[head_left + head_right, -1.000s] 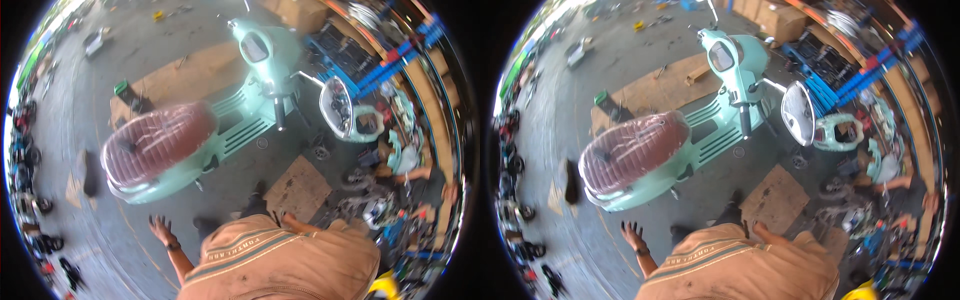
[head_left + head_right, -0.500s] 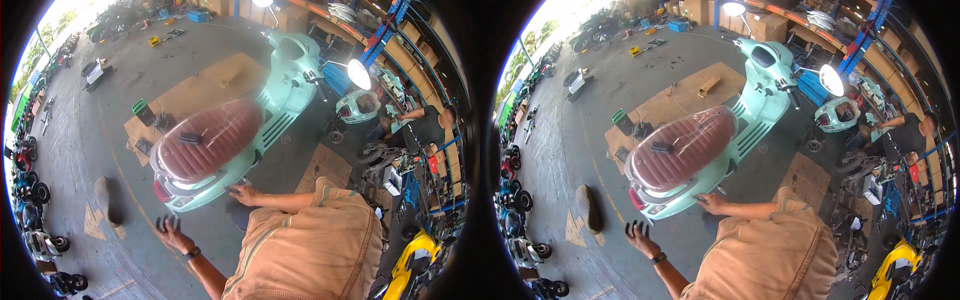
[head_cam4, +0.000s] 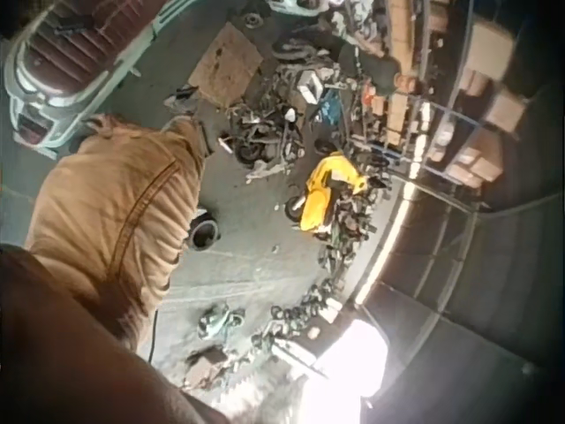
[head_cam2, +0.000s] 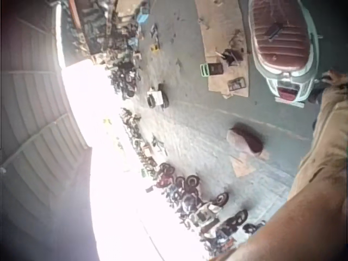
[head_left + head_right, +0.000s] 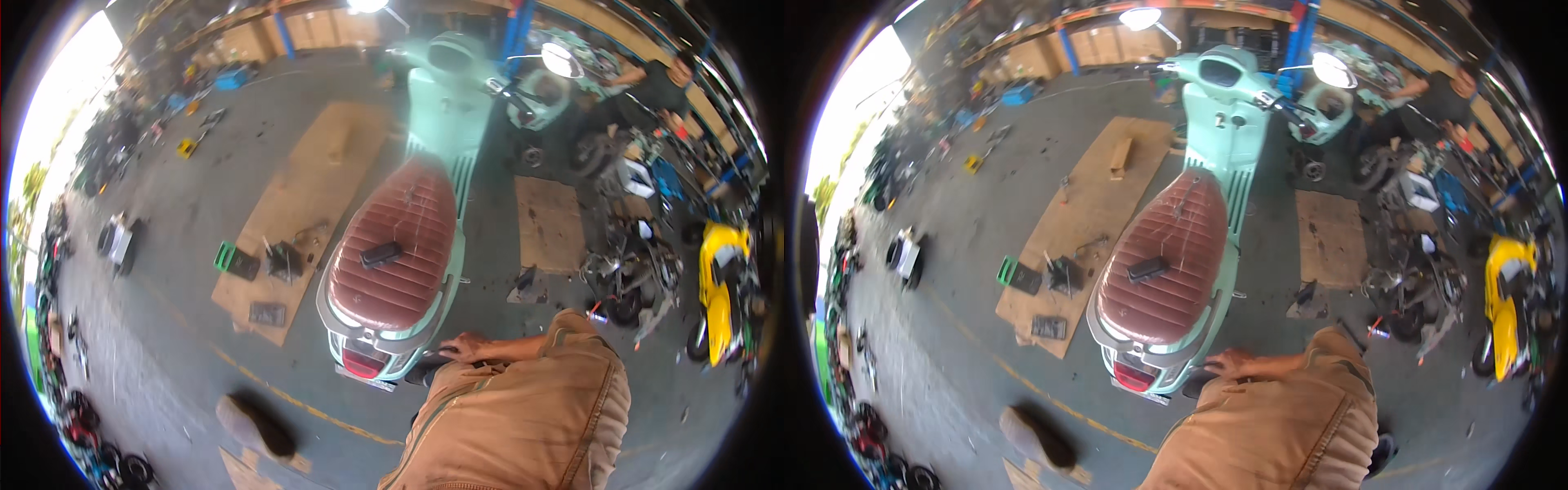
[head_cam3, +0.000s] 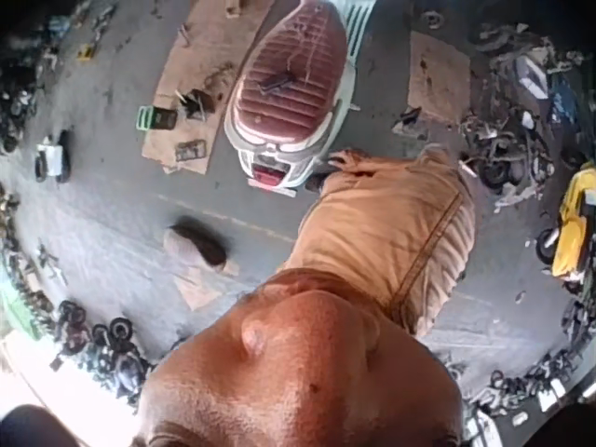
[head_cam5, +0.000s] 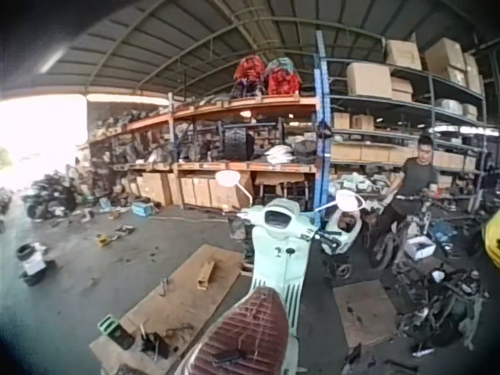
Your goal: The person installs a side mirror onto the handlebars of a green scooter, uses a wrench to tighten the mirror assembly, and later checks a component on a piece of cardboard on the floor.
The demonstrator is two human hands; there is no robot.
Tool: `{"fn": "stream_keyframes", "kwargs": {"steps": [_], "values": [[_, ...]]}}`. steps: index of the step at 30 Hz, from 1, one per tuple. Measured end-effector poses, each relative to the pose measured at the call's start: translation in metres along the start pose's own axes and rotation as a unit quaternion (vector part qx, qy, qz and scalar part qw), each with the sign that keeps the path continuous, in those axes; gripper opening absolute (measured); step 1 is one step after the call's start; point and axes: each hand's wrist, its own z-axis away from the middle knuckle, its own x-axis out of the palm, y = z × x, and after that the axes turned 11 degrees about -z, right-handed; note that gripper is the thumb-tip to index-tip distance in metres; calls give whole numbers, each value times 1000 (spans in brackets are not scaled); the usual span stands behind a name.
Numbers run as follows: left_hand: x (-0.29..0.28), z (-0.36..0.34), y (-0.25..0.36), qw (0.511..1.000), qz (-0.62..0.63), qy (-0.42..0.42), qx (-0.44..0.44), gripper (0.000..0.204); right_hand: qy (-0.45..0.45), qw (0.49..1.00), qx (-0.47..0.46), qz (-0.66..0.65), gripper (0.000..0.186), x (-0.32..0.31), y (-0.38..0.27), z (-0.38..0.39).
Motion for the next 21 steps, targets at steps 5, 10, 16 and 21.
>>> {"fn": "stream_keyframes", "kwargs": {"steps": [5,10,16,21], "values": [[-53,-91,100,992,-25,-111,-52,29,182,930,315,-49,34,51,94,15],[-107,-189,212,980,-44,-187,-47,31,329,769,521,-170,31,170,90,30],[-217,-317,366,973,-25,-228,-25,35,358,858,236,-284,32,414,29,21],[-290,-391,492,967,61,-246,27,40,198,887,369,-195,42,460,-54,-23]]}}
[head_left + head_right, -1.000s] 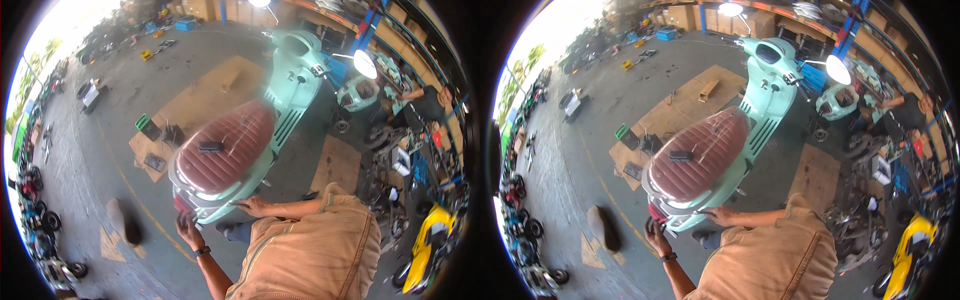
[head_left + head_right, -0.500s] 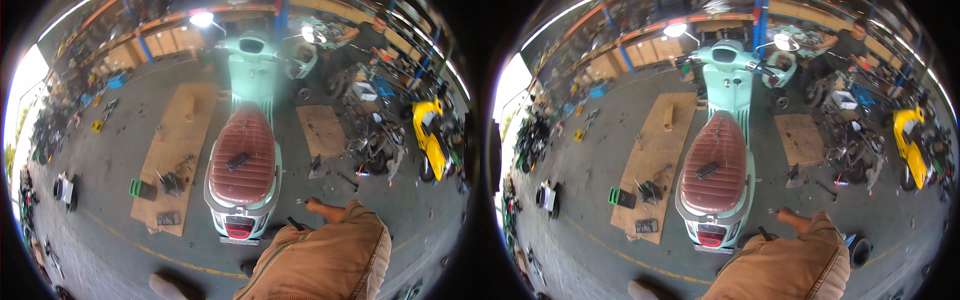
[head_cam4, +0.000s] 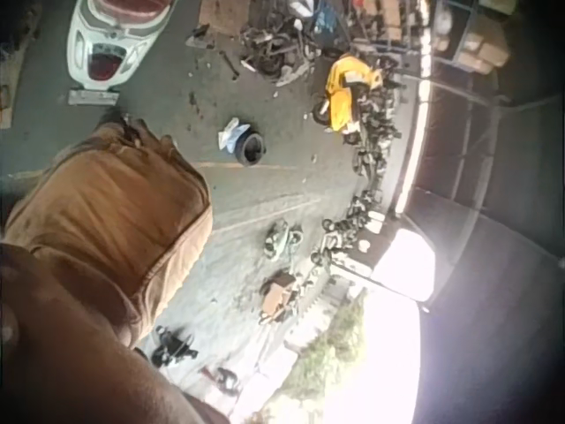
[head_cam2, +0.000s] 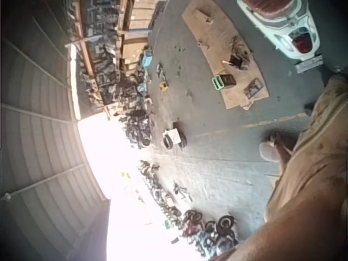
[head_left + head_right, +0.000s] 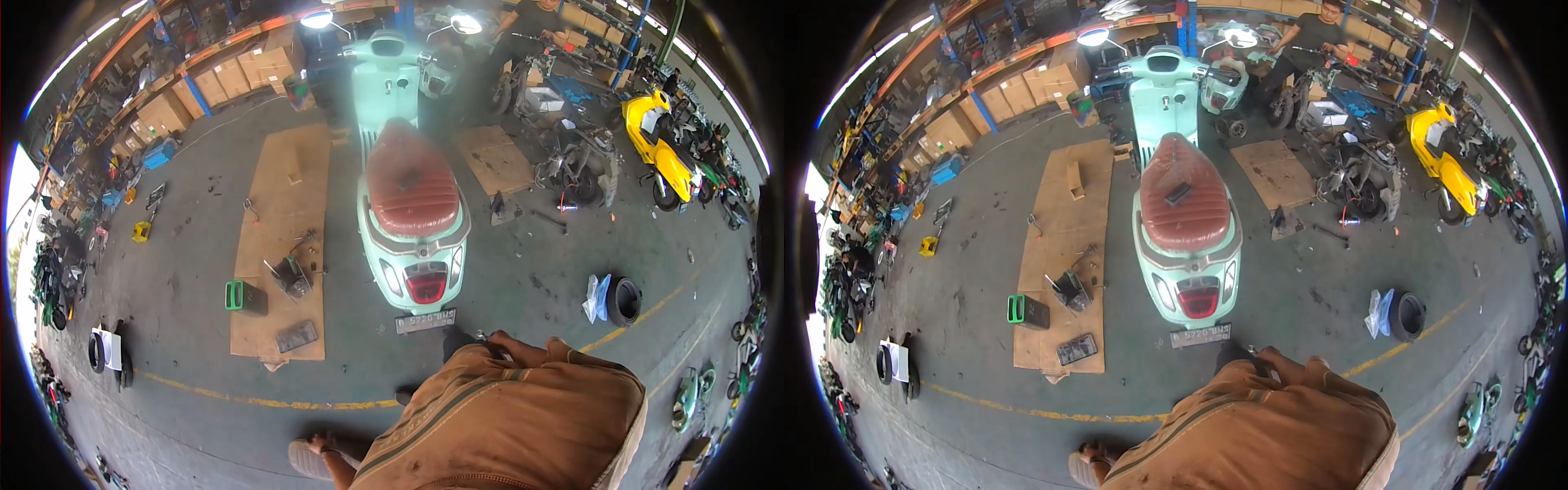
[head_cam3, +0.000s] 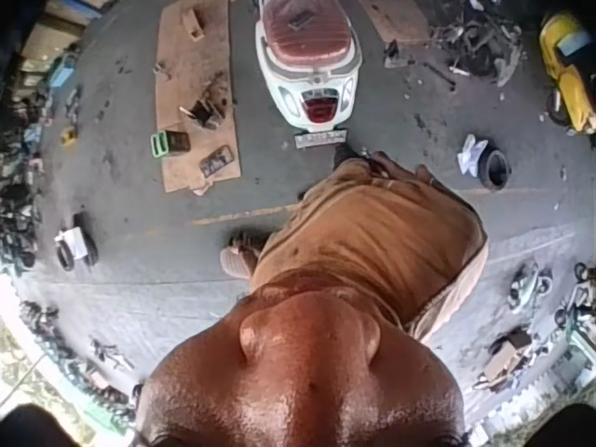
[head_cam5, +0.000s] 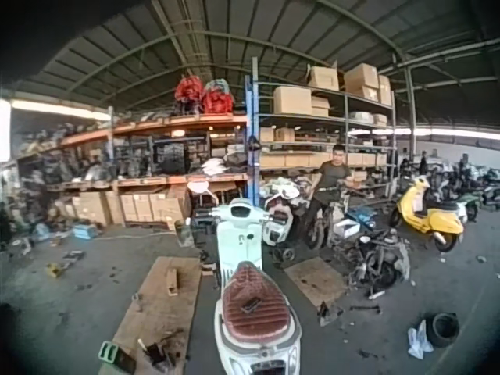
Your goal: The person installs a side mirror onto the handlebars of a green scooter, uses a wrench to tighten the mirror assembly, and later checks a component on a piece of cardboard on the floor.
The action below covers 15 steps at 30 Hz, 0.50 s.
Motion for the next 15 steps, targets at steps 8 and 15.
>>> {"fn": "stream_keyframes", "kwargs": {"steps": [8,15], "values": [[-34,-31,-50,980,-162,-57,-104,40,19,996,-82,-23,39,67,0,27],[6,37,-109,919,-269,-151,-245,37,99,979,-62,-167,30,63,-208,80]]}}
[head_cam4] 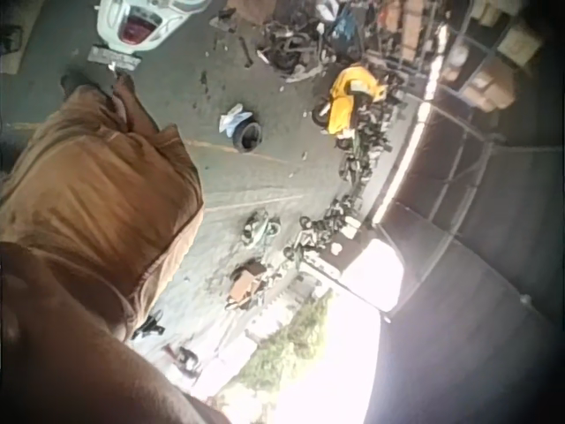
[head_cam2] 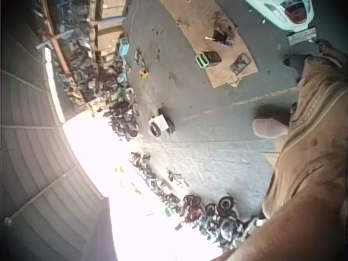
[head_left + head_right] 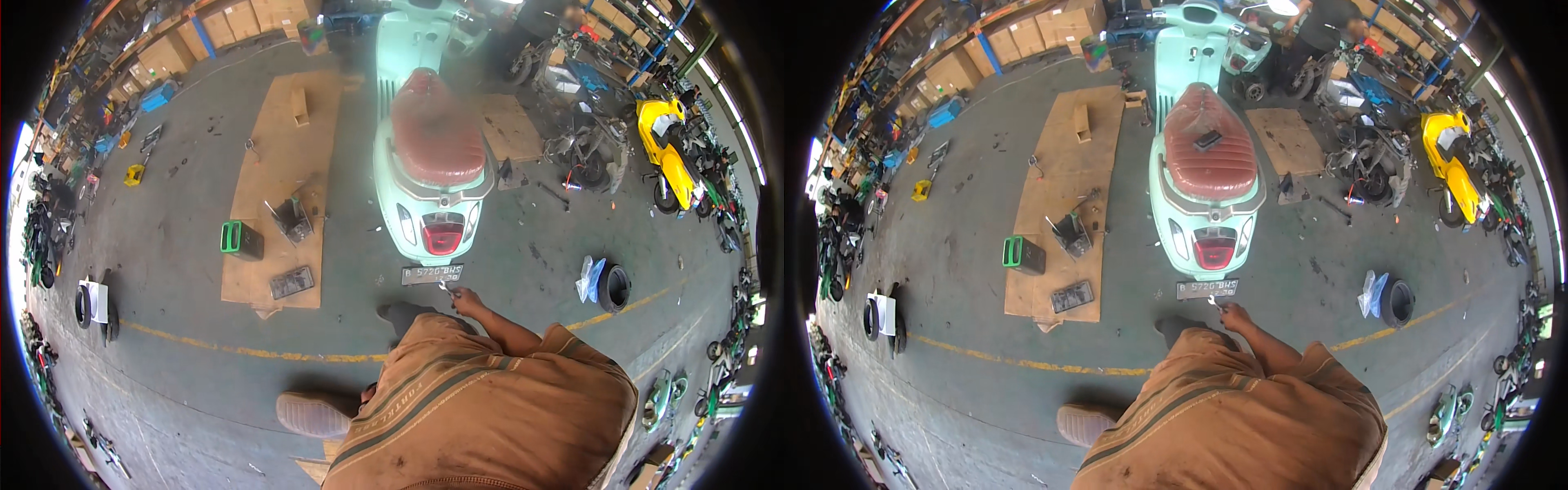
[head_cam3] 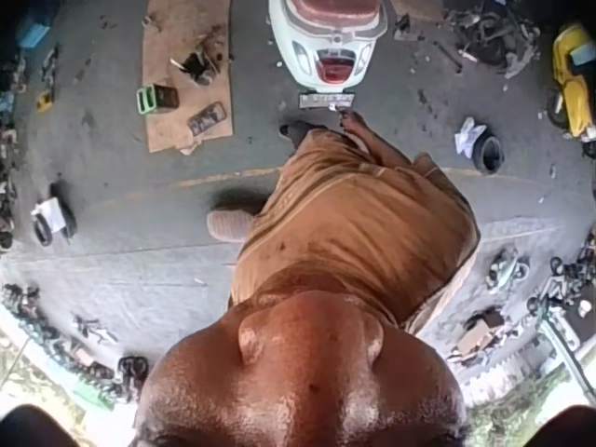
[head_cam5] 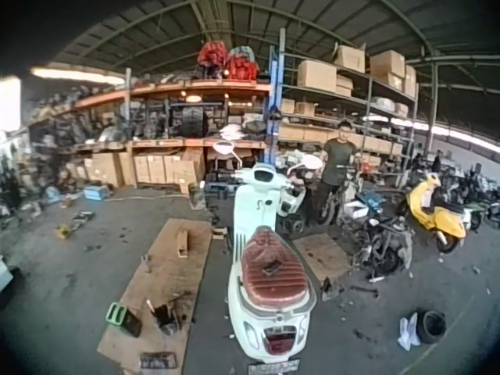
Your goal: The person installs a side mirror onto the handlebars of a green scooter, uses a wrench to tighten the mirror assembly, and later checks a component on a piece of cardboard on the floor.
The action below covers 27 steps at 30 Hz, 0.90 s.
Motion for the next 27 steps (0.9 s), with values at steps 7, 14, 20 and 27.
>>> {"fn": "stream_keyframes", "kwargs": {"steps": [7,14,20,27], "values": [[-5,-12,82,998,-31,53,0,36,104,914,-349,181,29,23,-74,-95],[-74,-5,272,976,-16,216,19,34,436,880,-187,-27,35,-85,-304,-227],[-26,-9,463,950,-67,271,138,34,423,904,47,42,58,-179,-403,-305],[122,-44,642,866,-441,118,204,36,391,904,165,45,82,-186,-378,-351]]}}
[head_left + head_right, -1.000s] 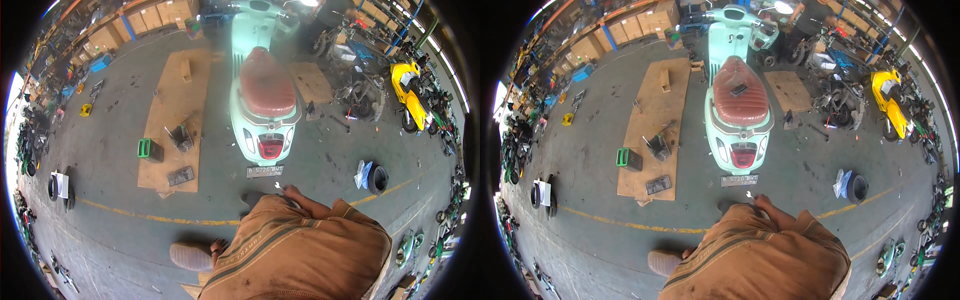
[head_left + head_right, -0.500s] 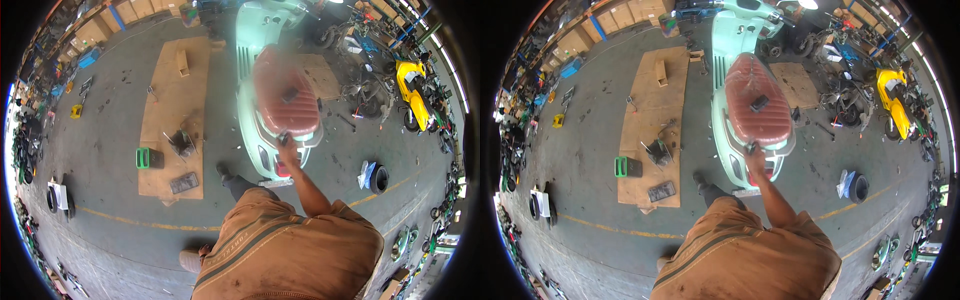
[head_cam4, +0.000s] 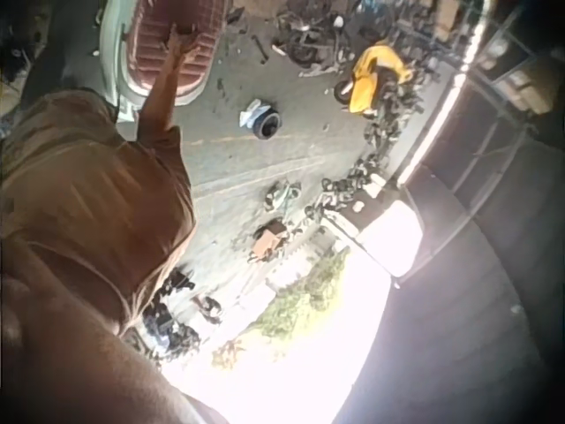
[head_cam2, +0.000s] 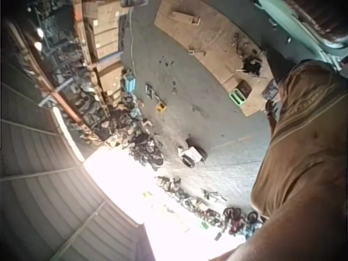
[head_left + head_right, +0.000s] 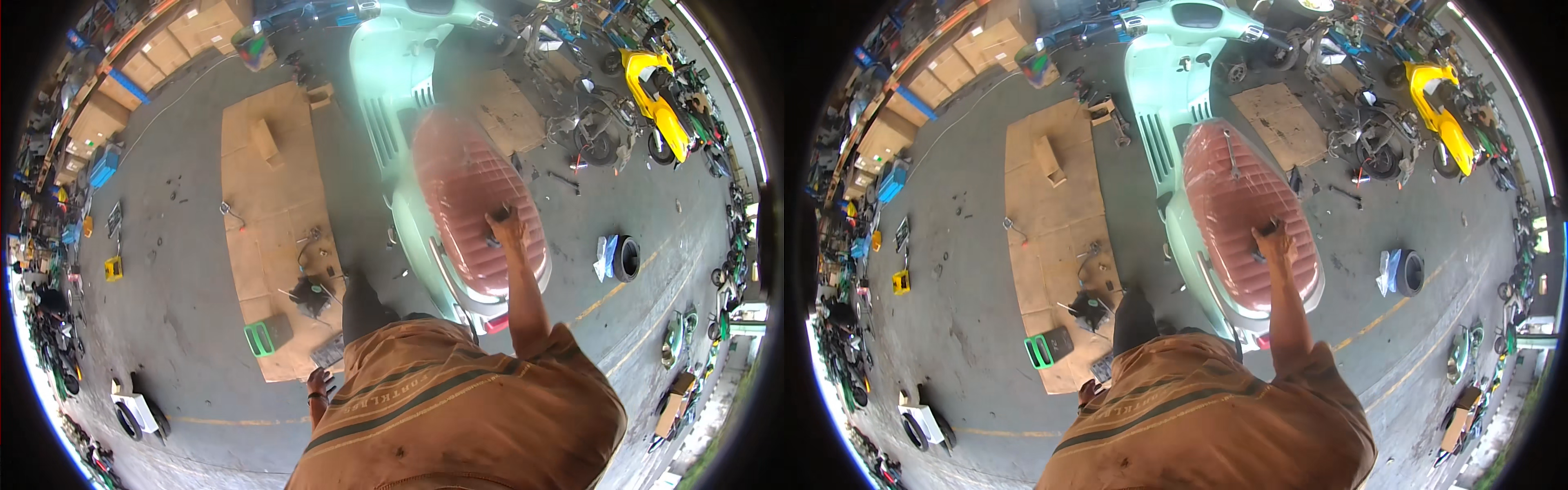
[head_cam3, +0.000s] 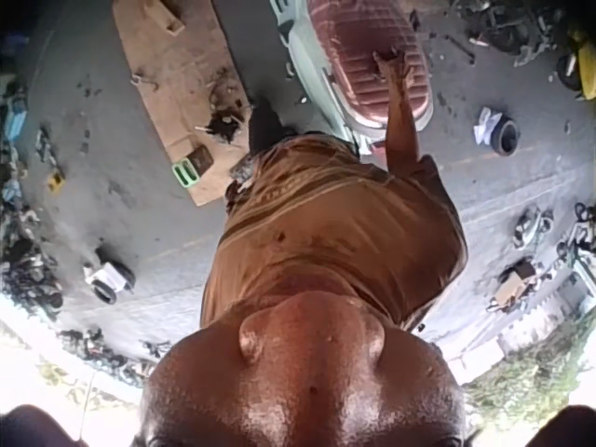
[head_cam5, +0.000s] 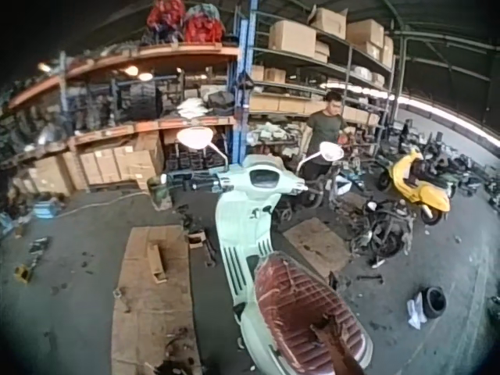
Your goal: The person installs a side mirror onto the handlebars of a green scooter, uses a wrench to tighten the mirror assembly, and later checks a component on a piece of cardboard on the floor.
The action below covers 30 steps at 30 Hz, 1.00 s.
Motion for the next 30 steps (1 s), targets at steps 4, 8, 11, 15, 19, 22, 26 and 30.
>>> {"fn": "stream_keyframes", "kwargs": {"steps": [4,8,11,15,19,22,26,30], "values": [[-30,-74,79,986,-149,-81,-10,32,8,997,71,-23,77,-18,-21,6],[-80,-179,159,988,-70,-89,-103,30,63,990,12,-126,72,-13,-71,-7],[-116,-294,268,993,57,-77,-64,31,88,985,-62,-131,68,5,-116,-48],[-97,-347,484,988,-140,-33,57,34,67,968,-234,-63,65,39,-162,-143],[-70,-322,672,971,-164,-5,177,32,-34,987,-159,10,67,67,-208,-156],[-49,-331,733,965,-128,-47,223,33,29,984,-156,84,68,98,-198,-161],[-66,-400,703,936,-203,-122,261,34,-20,982,-184,-49,63,104,-192,-174],[-77,-428,643,979,-168,-112,-22,32,-17,986,-144,-84,52,106,-206,-172]]}}
